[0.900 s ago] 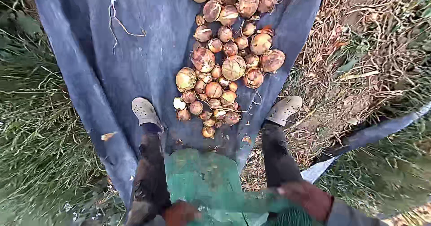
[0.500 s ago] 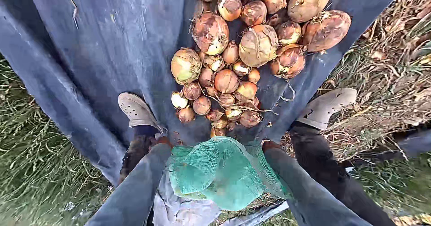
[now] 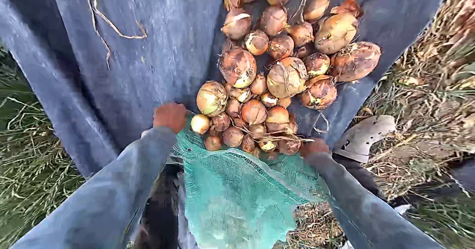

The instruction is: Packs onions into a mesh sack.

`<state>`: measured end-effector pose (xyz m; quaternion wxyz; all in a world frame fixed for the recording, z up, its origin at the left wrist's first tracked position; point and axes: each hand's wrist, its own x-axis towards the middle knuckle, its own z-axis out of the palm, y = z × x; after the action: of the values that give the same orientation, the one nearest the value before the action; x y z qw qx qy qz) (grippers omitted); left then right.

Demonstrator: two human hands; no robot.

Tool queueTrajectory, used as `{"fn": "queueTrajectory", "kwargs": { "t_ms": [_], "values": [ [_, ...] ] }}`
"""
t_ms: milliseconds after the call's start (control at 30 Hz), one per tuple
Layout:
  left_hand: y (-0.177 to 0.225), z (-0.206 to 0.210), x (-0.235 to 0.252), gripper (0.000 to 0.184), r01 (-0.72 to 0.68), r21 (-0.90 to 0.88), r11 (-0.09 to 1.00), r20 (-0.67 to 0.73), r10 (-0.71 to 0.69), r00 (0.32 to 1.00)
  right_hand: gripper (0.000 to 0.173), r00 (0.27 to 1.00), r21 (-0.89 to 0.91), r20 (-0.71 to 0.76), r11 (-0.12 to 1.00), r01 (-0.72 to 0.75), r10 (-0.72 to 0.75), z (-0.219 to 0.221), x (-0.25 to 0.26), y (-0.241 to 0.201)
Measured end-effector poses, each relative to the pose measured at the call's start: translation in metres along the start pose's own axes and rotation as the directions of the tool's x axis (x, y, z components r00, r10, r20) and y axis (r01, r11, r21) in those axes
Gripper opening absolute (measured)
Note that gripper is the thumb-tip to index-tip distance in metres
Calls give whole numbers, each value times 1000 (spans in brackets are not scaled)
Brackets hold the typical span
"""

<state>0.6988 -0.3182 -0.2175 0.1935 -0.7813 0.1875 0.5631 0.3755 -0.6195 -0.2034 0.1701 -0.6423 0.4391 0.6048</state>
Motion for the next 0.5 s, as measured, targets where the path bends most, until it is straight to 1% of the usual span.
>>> {"fn": "queueTrajectory", "kwargs": {
  "t_ms": [67,100,133,167,233,267,300,333,367,400,433,467,500],
  "values": [
    [11,-22,4,30,-17,-52,999,-47,15,999,32,990,29,-119,996,85,-81,-44,16,10],
    [14,-35,7,30,-17,-74,997,-64,12,998,36,981,29,-167,994,109,-102,-68,20,10],
    [18,-48,10,29,-19,-90,996,-86,11,996,43,973,28,-213,995,98,-90,-92,24,7],
    [23,-60,13,28,-22,-91,996,-122,10,993,45,969,24,-234,996,84,-76,-116,29,4],
    [27,-76,18,28,-27,-108,994,-182,7,983,37,954,37,-279,991,127,-112,-153,33,3],
    [22,-80,21,26,-58,-151,987,-215,25,976,35,942,95,-312,983,160,-123,-166,33,3],
    [16,-83,25,23,-116,-211,970,-262,59,963,37,926,209,-362,958,197,-111,-179,31,2],
    [10,-87,28,22,-193,-302,934,-319,91,943,47,915,366,-393,898,245,-90,-193,29,2],
    [7,-90,29,25,-274,-431,860,-373,107,922,61,916,540,-388,782,311,-96,-205,24,1],
    [8,-89,30,31,-348,-560,752,-421,103,901,71,918,658,-376,661,360,-126,-215,19,-2],
    [14,-89,31,35,-405,-679,612,-453,85,888,76,915,703,-369,594,391,-166,-222,16,-8],
    [26,-91,32,38,-451,-764,461,-478,64,876,78,900,678,-390,600,425,-197,-226,16,-18],
    [39,-94,34,40,-480,-802,355,-495,54,867,82,878,602,-429,657,454,-213,-228,18,-30]
  ]
}}
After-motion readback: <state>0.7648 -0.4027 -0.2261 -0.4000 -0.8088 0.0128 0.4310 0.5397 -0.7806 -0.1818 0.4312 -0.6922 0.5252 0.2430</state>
